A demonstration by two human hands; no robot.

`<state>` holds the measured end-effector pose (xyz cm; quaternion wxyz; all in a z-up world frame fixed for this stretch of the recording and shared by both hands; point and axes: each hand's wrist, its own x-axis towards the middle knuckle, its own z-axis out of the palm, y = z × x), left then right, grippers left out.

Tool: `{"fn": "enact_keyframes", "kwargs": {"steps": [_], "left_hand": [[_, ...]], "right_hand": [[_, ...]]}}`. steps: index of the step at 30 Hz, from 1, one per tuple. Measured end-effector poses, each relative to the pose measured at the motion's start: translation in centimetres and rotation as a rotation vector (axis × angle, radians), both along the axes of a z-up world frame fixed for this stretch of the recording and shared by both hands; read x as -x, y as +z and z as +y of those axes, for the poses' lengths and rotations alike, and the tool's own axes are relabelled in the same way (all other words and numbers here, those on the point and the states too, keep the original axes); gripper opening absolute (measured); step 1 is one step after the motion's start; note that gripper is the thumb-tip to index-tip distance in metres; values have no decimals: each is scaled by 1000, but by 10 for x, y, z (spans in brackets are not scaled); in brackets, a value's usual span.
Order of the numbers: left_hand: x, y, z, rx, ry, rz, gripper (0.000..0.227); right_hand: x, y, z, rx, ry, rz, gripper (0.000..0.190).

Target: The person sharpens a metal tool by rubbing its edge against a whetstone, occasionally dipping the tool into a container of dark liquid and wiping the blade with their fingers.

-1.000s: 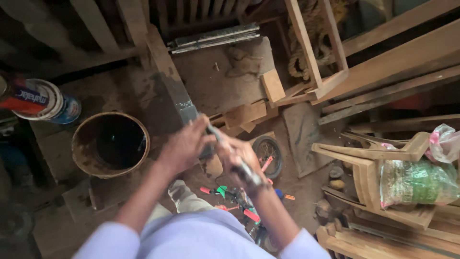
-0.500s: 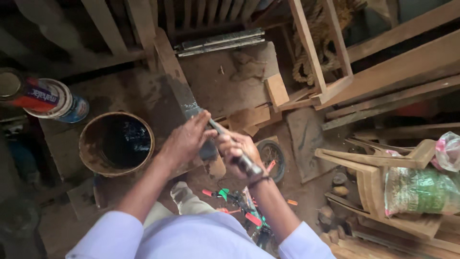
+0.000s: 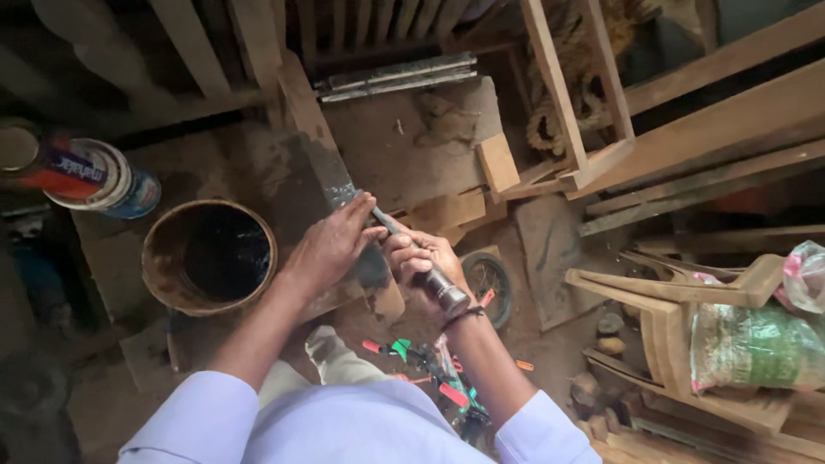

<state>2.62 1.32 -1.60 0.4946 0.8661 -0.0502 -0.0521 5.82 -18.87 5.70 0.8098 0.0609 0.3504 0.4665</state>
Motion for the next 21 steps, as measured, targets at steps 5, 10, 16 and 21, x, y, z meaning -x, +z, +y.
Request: {"fn": "enact_keyframes", "kwargs": {"steps": [5,10,16,21], "left_hand": [[53,-12,-38,-255,-99,-594,30],[86,25,-57,-65,-62,149,71],[1,17,-8,-21,22,-37,49],[47,10,-30,-160,-114,-325,25]], "right_hand": [[70,34,-29,787,320,-914,53],[88,54,-44,350,63,-321,55],[7,16,0,285,76,-304,36],[63,29,-27,709,294,-1018,40]]}}
